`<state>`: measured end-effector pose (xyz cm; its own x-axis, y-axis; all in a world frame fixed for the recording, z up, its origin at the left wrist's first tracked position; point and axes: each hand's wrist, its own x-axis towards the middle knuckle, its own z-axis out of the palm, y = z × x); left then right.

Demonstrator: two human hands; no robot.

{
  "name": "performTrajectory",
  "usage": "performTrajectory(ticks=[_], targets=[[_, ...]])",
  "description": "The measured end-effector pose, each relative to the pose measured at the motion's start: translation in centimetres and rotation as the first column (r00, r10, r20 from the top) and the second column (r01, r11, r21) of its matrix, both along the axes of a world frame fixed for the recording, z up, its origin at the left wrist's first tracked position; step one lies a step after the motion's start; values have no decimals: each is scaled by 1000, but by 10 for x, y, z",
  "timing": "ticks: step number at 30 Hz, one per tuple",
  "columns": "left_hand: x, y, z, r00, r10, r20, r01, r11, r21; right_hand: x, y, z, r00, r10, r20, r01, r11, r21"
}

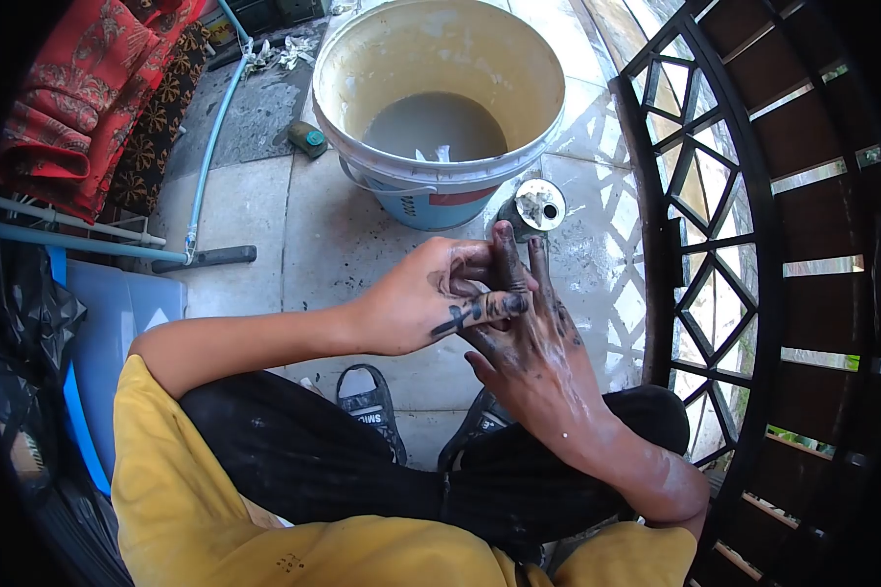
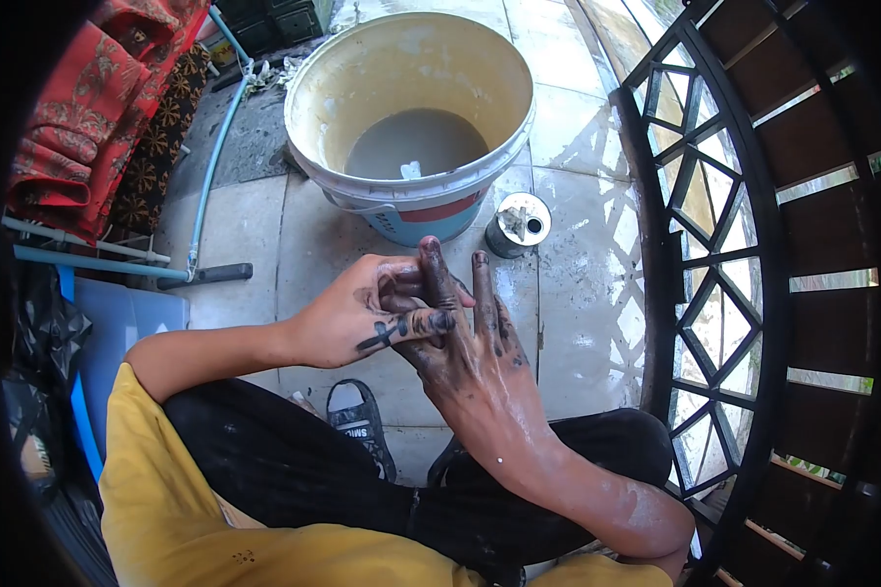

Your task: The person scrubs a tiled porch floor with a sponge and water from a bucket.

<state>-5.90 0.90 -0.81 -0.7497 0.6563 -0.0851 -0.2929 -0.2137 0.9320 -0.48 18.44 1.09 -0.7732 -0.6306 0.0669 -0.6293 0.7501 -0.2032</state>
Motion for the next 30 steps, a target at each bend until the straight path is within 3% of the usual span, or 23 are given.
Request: performTrajectory(ticks=[2, 4, 8, 11, 17, 19, 30], targets=[[-3, -3, 1, 1000, -16, 17, 17, 1000, -14, -2, -1, 3, 1000, 5, -23, -5, 1000, 25], [-6, -7, 4, 999, -31, 33, 32, 999, -29, -2, -3, 7, 996, 15, 93, -7, 996, -86], [-8, -11, 9, 999, -34, 34, 37, 996, -87, 0, -4, 8, 992, 31, 124, -16, 993, -121], [-7, -14, 14, 993, 67, 98, -54, 991, -126, 2, -7, 10, 991, 51, 124, -37, 992, -118], [-10, -13, 15, 999, -19, 42, 26, 987, -159, 6, -9, 5, 988, 63, 139, -48, 993, -106], [-12, -13, 19, 998, -47, 48, 54, 986, -160, 5, -8, 6, 987, 53, 150, -50, 999, -19], [-11, -15, 17, 989, -144, -30, 137, 975, -176, 1, -5, 3, 995, 38, 89, -34, 999, -37]])
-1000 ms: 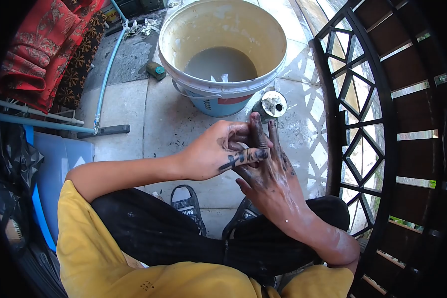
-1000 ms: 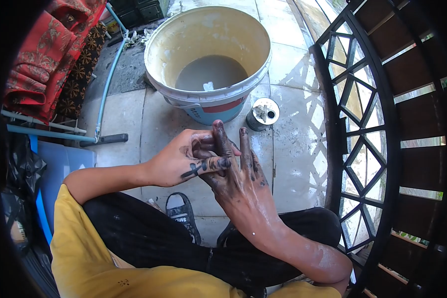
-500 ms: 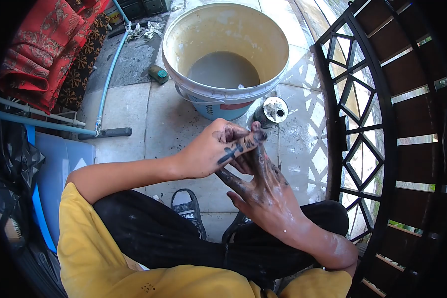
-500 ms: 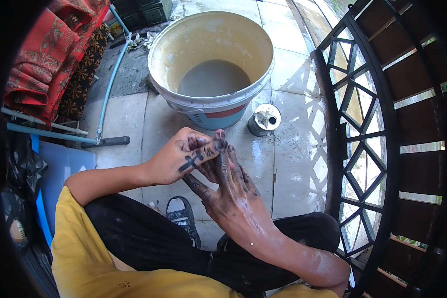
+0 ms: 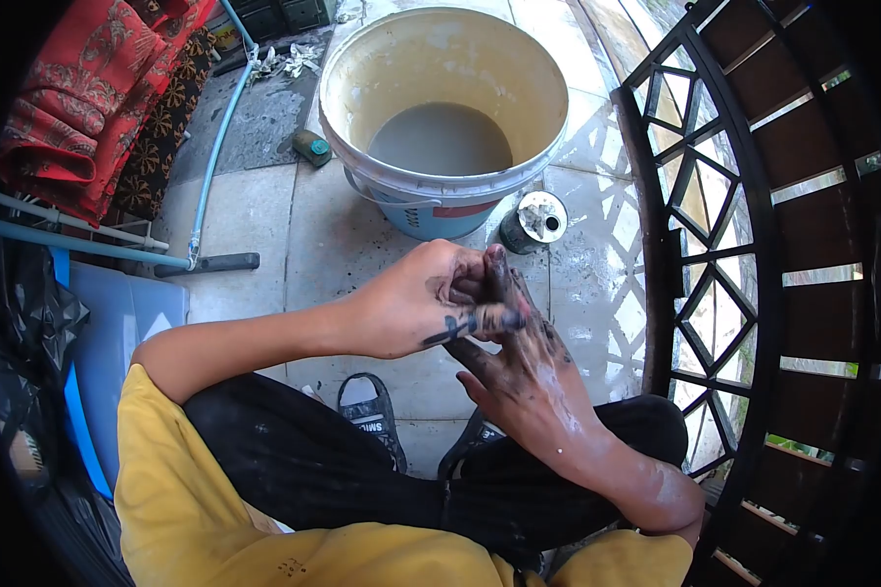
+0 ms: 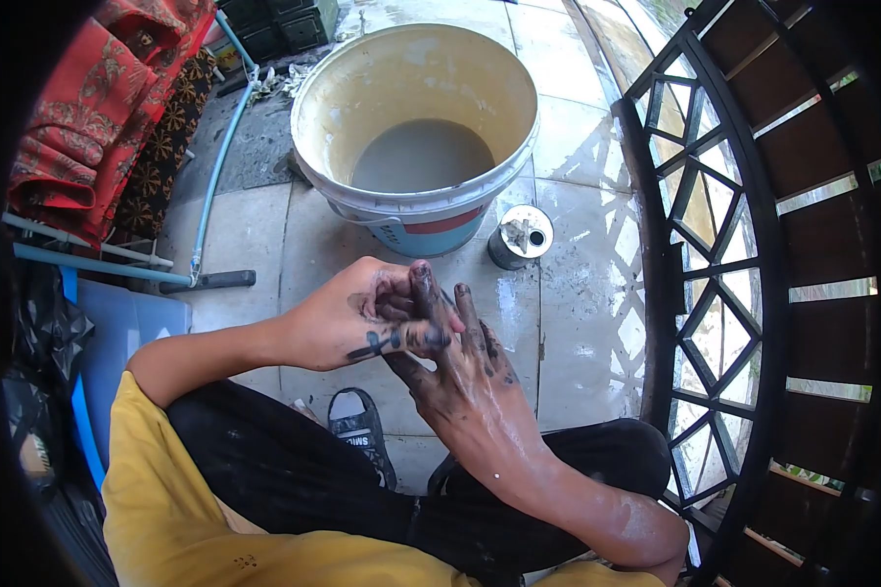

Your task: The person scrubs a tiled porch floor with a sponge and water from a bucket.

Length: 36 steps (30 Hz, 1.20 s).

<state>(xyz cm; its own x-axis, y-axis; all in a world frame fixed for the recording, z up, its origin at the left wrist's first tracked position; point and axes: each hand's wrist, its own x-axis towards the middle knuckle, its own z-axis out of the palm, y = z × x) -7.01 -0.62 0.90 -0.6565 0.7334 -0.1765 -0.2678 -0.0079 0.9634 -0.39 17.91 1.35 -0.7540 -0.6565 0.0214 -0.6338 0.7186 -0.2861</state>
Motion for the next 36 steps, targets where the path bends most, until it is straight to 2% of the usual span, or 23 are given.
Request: performTrajectory(ticks=[2, 3, 4, 7, 10, 13, 17, 20, 23, 25, 26, 28, 30, 32, 33, 35, 36], targets=[[-2, 2, 6, 997, 26, 75, -29, 999, 34, -3, -1, 5, 1000, -17, -2, 16, 999, -41], [-3, 3, 2, 993, 37, -110, -30, 997, 68, -3, -2, 8, 1000, -14, 6, 14, 999, -28], [-3, 1, 2, 993, 37, -114, -29, 997, 68, -4, -2, 9, 1000, -10, 14, 10, 1000, -16], [-2, -3, 7, 996, 93, 13, -94, 995, 36, -2, -4, 7, 1000, 2, -1, -2, 993, -115], [1, -3, 5, 979, 182, 93, -183, 983, 5, 0, -8, 10, 1000, 20, -9, -21, 994, -104], [-1, -3, 10, 991, 105, 77, -105, 994, -3, 3, -9, 11, 999, 38, -11, -39, 998, -53], [-3, -5, 16, 997, 74, 25, -75, 997, 27, 2, -9, 10, 1000, 29, -6, -29, 997, -71], [-4, -7, 22, 999, 40, -13, -40, 999, -7, 1, -6, 8, 996, 39, 74, -27, 988, -152], [-3, -9, 22, 999, 40, -7, -39, 999, 35, -2, -4, 11, 989, 90, 121, -61, 973, -224], [-3, -13, 20, 1000, 12, -7, -11, 999, 48, -4, -2, 14, 922, 193, 335, -41, 910, -412], [-3, -13, 21, 1000, 14, -10, -13, 999, 49, -5, -1, 16, 923, 195, 333, -44, 910, -411], [-1, -13, 25, 999, 17, 29, -20, 995, 95, -8, 1, 22, 904, 306, 298, -158, 888, -432], [-3, -15, 22, 1000, 15, 21, -18, 995, 103, -11, 1, 24, 887, 316, 336, -135, 874, -466], [-5, -17, 18, 998, -4, -64, 9, 997, 79, -14, 2, 20, 853, 376, 362, -90, 789, -608], [-6, -17, 20, 998, -6, -68, 11, 997, 80, -15, 2, 20, 855, 374, 358, -91, 790, -607], [-5, -17, 25, 999, -15, 29, 12, 996, 89, -15, 2, 20, 887, 363, 284, -77, 725, -684], [-5, -17, 27, 1000, -14, 27, 12, 996, 89, -15, 2, 21, 888, 363, 282, -80, 725, -684]])
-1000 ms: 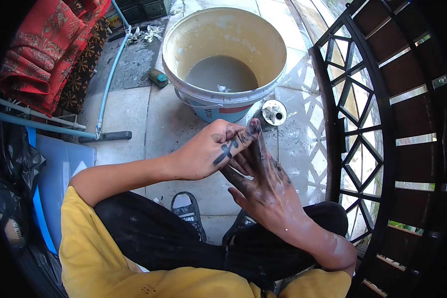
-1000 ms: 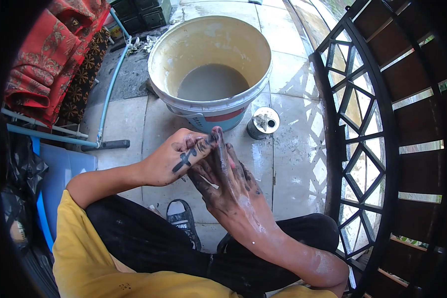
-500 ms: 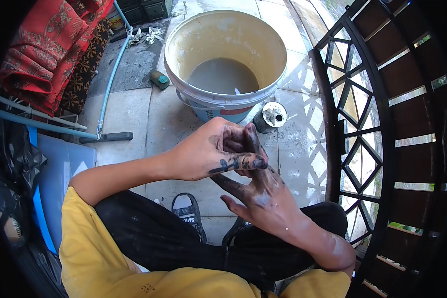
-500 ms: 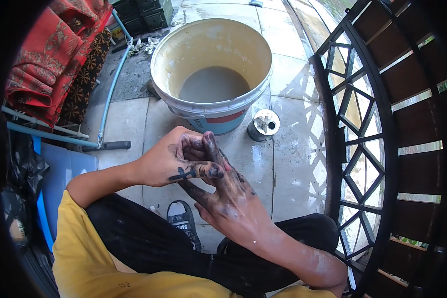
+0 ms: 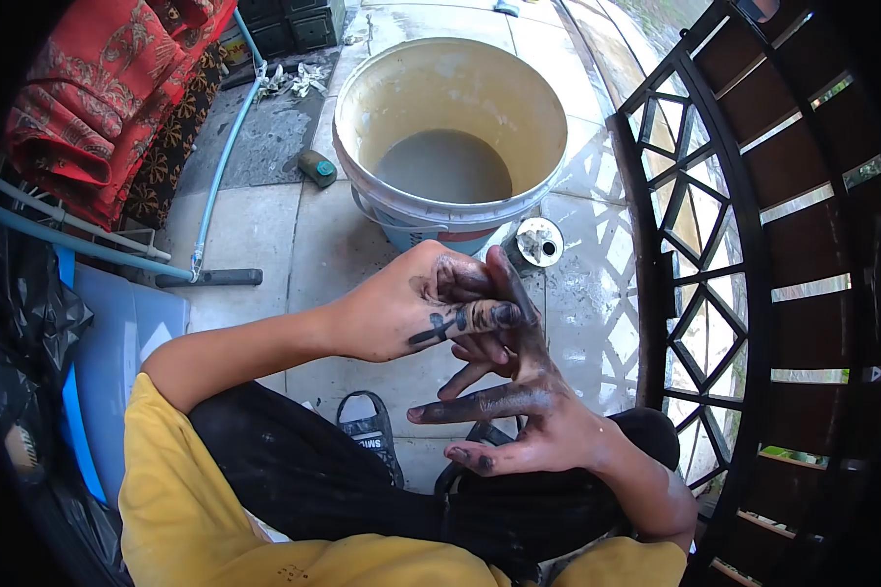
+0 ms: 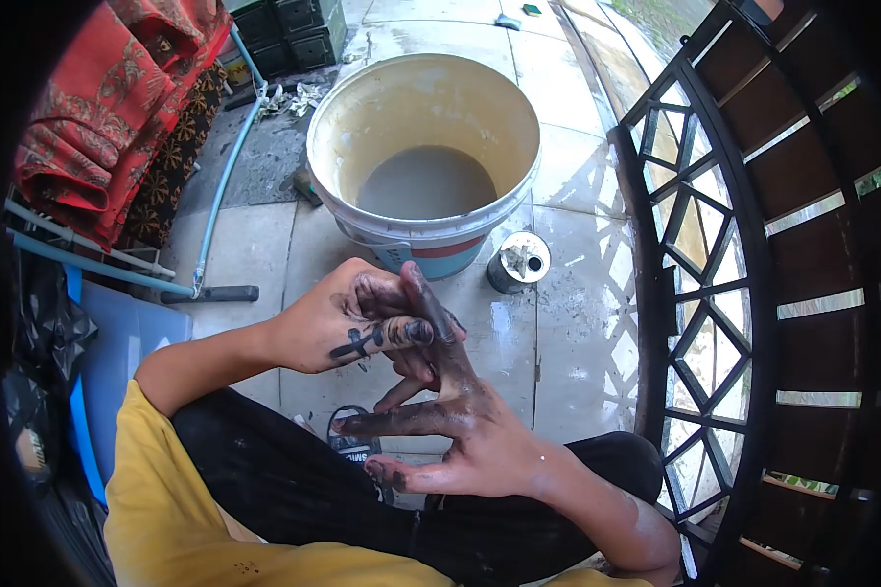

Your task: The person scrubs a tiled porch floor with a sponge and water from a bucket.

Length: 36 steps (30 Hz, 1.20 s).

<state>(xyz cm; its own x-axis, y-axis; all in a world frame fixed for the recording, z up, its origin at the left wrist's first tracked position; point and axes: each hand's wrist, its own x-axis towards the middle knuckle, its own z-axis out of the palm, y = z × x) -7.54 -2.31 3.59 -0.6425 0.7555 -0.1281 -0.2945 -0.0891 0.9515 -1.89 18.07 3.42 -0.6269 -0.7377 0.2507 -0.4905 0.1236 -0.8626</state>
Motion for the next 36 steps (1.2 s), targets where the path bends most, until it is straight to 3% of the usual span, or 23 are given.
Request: performTrajectory(ticks=[2, 9, 12, 14, 15, 16, 19, 20, 21, 22, 24, 25, 26, 28, 30, 32, 34, 35, 36], targets=[[1, 1, 3, 996, 8, 88, -14, 998, 59, 0, -2, 4, 1000, -17, -6, 17, 998, 57], [2, 2, -4, 991, 73, 116, -80, 995, 56, 1, -7, 5, 999, -43, 17, 38, 978, 203], [3, 8, -3, 989, 146, -26, -145, 989, 12, 2, -10, 3, 997, -43, -61, 52, 988, 143], [1, 10, -2, 987, 155, -30, -155, 988, 28, 4, -12, 11, 982, -187, 23, 180, 968, 177], [-1, 10, -8, 986, 165, -38, -165, 986, 3, 0, -10, 10, 973, -194, -127, 214, 961, 174], [0, 13, -12, 979, 202, 17, -203, 976, 80, -4, -5, 9, 972, -184, -145, 214, 951, 225], [-4, 12, -14, 942, 272, -196, -262, 962, 78, 1, -6, 1, 961, -201, -190, 244, 940, 237], [-4, 13, -14, 916, 289, -277, -284, 957, 59, 3, -14, 0, 912, -323, -253, 382, 893, 238], [-4, 14, -7, 921, 322, -219, -325, 945, 24, 6, -21, -1, 842, -437, -316, 515, 826, 231], [-5, 15, -11, 921, 324, -215, -326, 945, 25, 10, -25, -1, 844, -435, -314, 513, 826, 234], [-7, 19, -20, 860, 422, -288, -433, 901, 26, 17, -31, 2, 777, -307, -549, 554, 748, 366], [-6, 17, -17, 857, 365, -362, -413, 909, -61, 19, -33, 1, 800, -219, -559, 503, 754, 423], [-5, 17, -16, 883, 360, -302, -393, 918, -57, 16, -31, 2, 797, -223, -561, 507, 751, 423], [-6, 21, -31, 807, 436, -399, -437, 895, 93, 2, -24, 5, 714, -176, -678, 566, 715, 411], [-6, 21, -29, 813, 432, -390, -446, 893, 60, -9, -16, 4, 705, -250, -663, 643, 621, 449], [-5, 21, -30, 819, 429, -380, -452, 892, 32, 3, -28, 4, 784, -259, -564, 553, 703, 447], [-3, 20, -31, 790, 376, -485, -390, 918, 75, 4, -25, -3, 784, -177, -595, 504, 741, 444], [-2, 20, -31, 852, 409, -326, -424, 905, 26, -6, -18, -2, 735, -230, -638, 587, 686, 430], [-11, 19, -36, 857, 421, -296, -410, 906, 102, -12, -14, -2, 681, -274, -680, 663, 625, 412]])
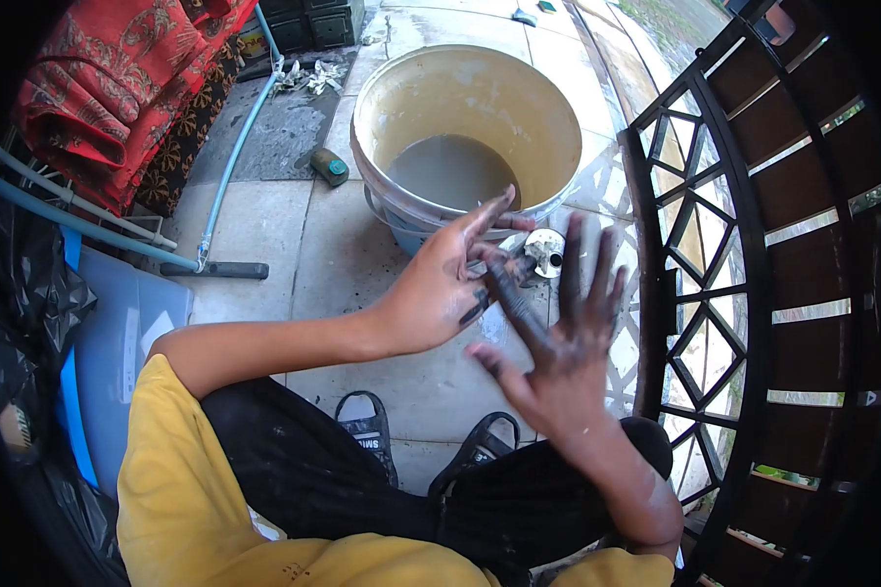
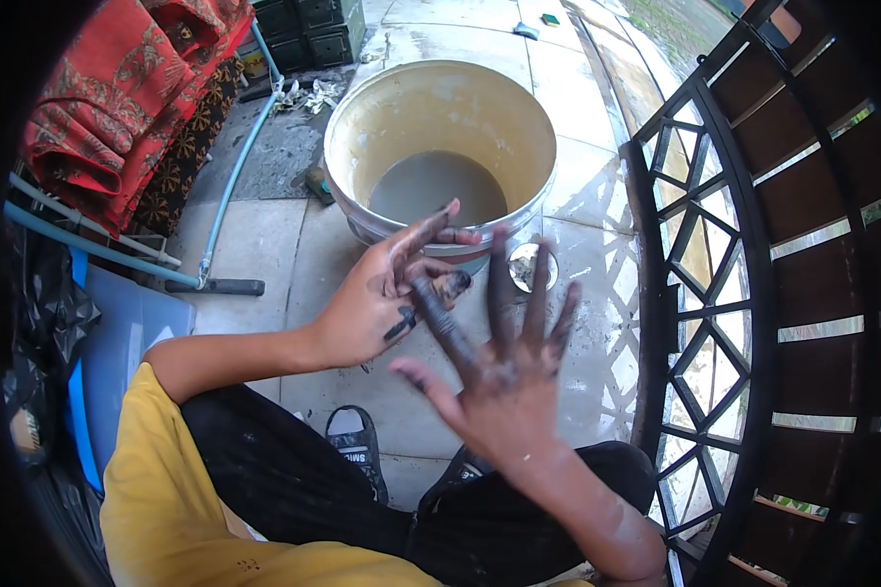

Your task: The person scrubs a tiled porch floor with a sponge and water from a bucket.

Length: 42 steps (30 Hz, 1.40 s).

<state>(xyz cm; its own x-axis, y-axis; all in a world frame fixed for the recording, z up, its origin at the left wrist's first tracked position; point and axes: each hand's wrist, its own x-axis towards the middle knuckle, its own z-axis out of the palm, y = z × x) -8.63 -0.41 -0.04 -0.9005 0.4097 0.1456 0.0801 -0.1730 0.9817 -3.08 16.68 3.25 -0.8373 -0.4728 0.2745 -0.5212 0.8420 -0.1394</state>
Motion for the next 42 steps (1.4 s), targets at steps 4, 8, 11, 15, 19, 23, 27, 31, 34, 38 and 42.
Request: performTrajectory(ticks=[4, 8, 11, 15, 19, 23, 27, 31, 34, 38, 42], targets=[[3, 0, -2, 985, -39, 166, 29, 997, 65, 26, -21, -4, 980, 163, 116, -156, 985, -67], [-6, -6, 4, 998, 5, 68, -12, 994, 105, -3, -4, 3, 999, 0, 49, 2, 999, -48], [-7, -5, 7, 999, 45, 12, -46, 999, 8, -7, 6, 8, 974, 200, 106, -137, 893, -428], [-5, 2, 0, 965, 50, -259, -131, 944, -304, 7, -12, 20, 210, 923, 322, 611, 134, -780], [-2, 7, -5, 929, -61, -364, -61, 947, -314, -24, -12, -2, 329, 739, 588, 737, 189, -649], [-2, 3, 0, 949, -31, -313, -69, 951, -303, -20, -18, 2, 597, 515, 615, 510, 348, -787], [0, 9, -7, 974, -75, -215, 27, 976, -215, -22, -18, -1, 861, 233, 451, 364, 336, -869], [-2, 9, 7, 970, -174, -171, 141, 972, -188, 1, -33, -1, 955, 268, -127, -290, 763, -578], [0, 7, 2, 941, -154, -301, 117, 984, -138, -21, -20, -2, 963, 151, -225, -246, 835, -492], [1, 8, -10, 956, -118, -268, 38, 957, -287, 4, -34, -4, 926, 331, -183, -378, 844, -380], [5, 1, 10, 969, -153, -192, 129, 983, -134, -26, -12, -2, 981, 184, -68, -196, 934, -299]])
